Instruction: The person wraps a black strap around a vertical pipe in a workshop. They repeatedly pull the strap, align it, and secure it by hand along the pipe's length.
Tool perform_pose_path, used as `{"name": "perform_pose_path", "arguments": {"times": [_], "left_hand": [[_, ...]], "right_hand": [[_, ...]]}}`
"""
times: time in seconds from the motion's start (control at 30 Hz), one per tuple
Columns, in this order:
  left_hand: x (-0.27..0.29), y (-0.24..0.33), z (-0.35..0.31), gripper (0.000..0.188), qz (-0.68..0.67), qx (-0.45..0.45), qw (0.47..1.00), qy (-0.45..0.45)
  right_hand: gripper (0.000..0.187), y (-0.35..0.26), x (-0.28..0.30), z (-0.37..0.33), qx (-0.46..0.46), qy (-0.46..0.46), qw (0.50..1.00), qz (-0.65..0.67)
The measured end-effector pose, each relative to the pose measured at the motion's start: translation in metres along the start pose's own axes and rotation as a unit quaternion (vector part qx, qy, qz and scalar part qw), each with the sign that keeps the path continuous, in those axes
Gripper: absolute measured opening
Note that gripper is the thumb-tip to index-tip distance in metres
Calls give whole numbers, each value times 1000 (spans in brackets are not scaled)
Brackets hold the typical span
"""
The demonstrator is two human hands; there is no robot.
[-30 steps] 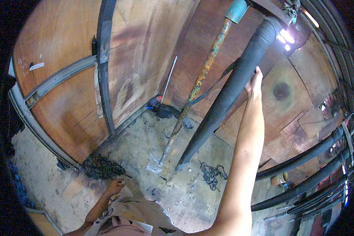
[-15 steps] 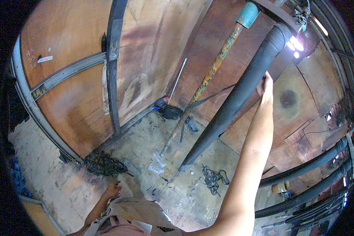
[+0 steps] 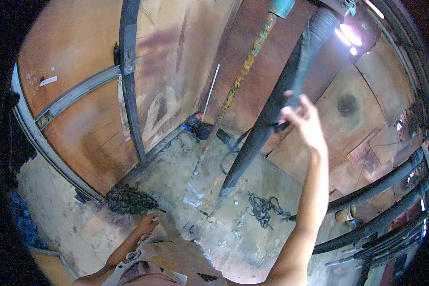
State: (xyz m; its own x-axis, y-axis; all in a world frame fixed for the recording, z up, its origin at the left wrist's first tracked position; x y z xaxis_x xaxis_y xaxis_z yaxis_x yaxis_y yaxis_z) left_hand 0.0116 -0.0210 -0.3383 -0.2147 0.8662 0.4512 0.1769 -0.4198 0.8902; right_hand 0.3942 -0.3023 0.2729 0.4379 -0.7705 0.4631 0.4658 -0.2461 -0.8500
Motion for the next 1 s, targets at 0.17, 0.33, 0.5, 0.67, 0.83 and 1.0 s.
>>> {"name": "perform_pose_path", "arguments": {"times": [0.17,0.33,0.5,0.67,0.83,1.0], "left_hand": [[-10,11,21,51,79,-130,988,-25],[-11,-5,5,52,51,-15,996,-71],[-2,-31,-26,50,-26,59,997,-54],[10,-27,-32,49,-18,22,999,-33],[8,-13,-9,50,-31,45,998,-41],[4,-8,8,50,-12,50,997,-56]], "right_hand": [[35,104,-76,-18,-73,102,990,-67],[20,127,-60,-39,14,270,957,-105],[18,131,-51,-56,15,281,960,-7],[21,168,-107,-62,-102,85,974,-185],[19,185,-125,-60,-120,181,972,-84],[30,185,-123,-59,-217,143,900,-349]]}}
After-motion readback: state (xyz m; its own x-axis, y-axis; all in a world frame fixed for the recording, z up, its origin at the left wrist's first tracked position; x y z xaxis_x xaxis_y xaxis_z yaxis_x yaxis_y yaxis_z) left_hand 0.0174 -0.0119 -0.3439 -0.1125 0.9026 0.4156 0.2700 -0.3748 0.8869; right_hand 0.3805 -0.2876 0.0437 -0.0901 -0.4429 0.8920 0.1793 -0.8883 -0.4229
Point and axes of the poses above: each hand's wrist, its own z-axis towards the middle knuckle, its own x-axis out of the back of the hand, y = z × x, the point moved 5 cm from there along z, towards the middle knuckle, and after that the axes turned 14 degrees about -x, right-handed, at the moved point
